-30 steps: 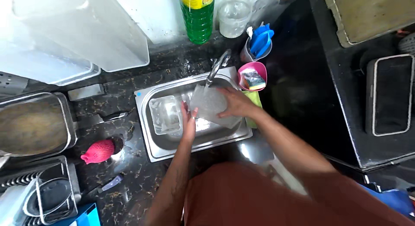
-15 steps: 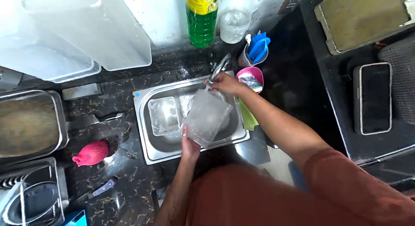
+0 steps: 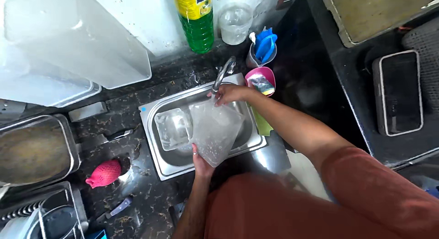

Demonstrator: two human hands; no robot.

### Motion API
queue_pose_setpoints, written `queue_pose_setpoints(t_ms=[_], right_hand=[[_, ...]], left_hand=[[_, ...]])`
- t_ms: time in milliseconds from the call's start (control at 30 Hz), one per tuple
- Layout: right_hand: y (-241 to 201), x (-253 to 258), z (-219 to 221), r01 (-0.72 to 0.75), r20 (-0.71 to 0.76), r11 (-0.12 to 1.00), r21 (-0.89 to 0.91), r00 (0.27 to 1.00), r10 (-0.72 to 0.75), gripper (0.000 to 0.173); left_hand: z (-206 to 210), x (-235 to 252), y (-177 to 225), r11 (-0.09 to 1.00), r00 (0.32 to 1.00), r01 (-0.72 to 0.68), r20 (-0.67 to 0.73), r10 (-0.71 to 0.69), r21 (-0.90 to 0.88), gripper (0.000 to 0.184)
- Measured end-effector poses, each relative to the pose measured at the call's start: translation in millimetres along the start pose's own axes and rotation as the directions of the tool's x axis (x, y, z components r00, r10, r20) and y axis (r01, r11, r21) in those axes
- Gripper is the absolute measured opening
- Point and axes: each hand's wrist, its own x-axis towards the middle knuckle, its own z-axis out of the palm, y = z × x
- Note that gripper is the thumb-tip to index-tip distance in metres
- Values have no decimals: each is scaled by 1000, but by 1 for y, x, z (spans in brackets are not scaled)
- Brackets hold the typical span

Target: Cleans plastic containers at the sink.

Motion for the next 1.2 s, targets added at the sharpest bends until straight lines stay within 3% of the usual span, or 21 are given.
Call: queue_pose_setpoints(t_ms=[133,267,433,567,667,733,867,1033,1200], right_hand=[[-9,4,-2,96,-17,965,-242,995,-103,27],[-9,17,-1,143,-18,927,-348,987,-159,43],[-15,18,0,177,-24,921,-347,980,-197,45],[-16,18,0,220,-28,904,-365,969,-247,45],[-14,20,-5,274,30,916,-293,960,-278,42],[-15,20,-9,295,28,909,-295,953,-301,39],[-15,19,-12,291,38,905,-312,955,-294,38],[-23,14,-11,254,37,915,-314,966,-256,39],[-27,9,-14,256,57,899,-355,966,-253,40]], left_hand=[[4,-1,2,996,998,66,-15,-65,67,82],[-2,2,1,989,989,148,11,-148,-25,88],[-4,8,-3,976,981,194,26,-192,-102,82],[-20,15,-10,967,973,227,64,-221,-112,101],[-16,10,-14,967,985,167,-9,-172,-191,90],[-19,11,-18,965,987,161,23,-159,-205,86],[-17,11,-26,980,984,171,58,-166,-106,82],[-14,7,-27,979,974,203,99,-205,26,63],[-10,12,-33,997,996,70,-57,-69,28,44]])
